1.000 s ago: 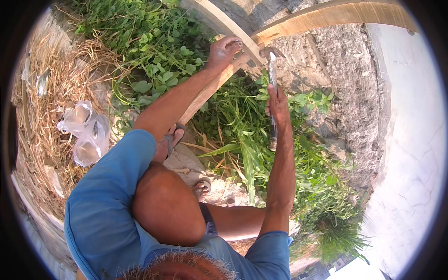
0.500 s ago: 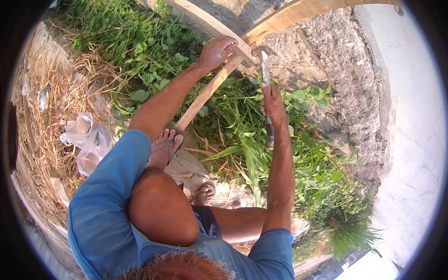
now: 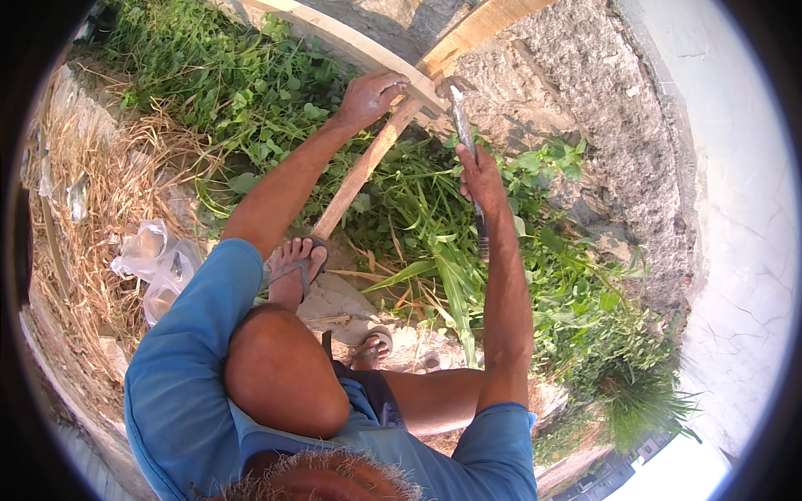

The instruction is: The person hammers nails into wooden planks to assemble a frame on the ground, reaching for nails from a plastic bag.

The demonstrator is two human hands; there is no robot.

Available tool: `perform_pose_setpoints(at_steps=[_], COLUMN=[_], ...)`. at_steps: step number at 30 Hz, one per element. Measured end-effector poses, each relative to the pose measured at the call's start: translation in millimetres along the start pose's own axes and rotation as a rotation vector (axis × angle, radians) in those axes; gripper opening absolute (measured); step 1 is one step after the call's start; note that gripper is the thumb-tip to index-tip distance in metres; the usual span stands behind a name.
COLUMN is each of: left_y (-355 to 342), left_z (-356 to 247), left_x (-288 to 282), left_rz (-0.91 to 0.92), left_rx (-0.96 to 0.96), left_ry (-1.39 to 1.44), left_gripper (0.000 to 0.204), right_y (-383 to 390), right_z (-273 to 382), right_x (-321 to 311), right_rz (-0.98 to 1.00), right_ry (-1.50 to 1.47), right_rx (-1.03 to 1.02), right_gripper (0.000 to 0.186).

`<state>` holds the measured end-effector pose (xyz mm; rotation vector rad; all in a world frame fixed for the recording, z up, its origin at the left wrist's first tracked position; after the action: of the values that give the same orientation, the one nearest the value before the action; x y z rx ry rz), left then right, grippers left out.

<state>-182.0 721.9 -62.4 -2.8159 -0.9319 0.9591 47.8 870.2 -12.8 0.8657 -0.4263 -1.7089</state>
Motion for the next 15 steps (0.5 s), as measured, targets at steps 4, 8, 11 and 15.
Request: perform_pose_setpoints(at_steps=[4,8,11,15], left_y=[-5.3,-1.9,7.1,5.8], left_z=[-4.6,-9.5,-5.4,-6.3], left_x=[-0.6,3.3,4.4,9.1], left_rz=[0.004,0.058,-0.029,-0.037], left_rx=[0.012,-0.011,0.003,-0.014], left_ry=[-0.007,-0.014,0.063,0.116], left_gripper=[0.022,0.022,0.022,0.024], right_y=[0.5,1.1,-0.9,3.7], right_z=[1.4,1.4,-0.2,-0.3], right_x=[-1.9,-2.7,-2.8,0.0], right_rz=[0.007,0.0,-0.001,-0.001], right_ry=[0.009,0.012,0.016,-0.018], right_rx=[-0.001,0.003,-0.009,-0.002], right_gripper=[0.044,0.045,0.045,0.045])
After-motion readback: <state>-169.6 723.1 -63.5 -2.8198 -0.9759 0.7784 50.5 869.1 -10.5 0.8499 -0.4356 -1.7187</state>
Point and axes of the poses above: each hand's wrist, its own y-axis away from the middle knuckle, its own x-axis out of the palm, z = x × y, the point moved 7 cm from there along -y, towards the middle knuckle, and after that the axes turned 13 degrees about z, right-handed, at the moved point
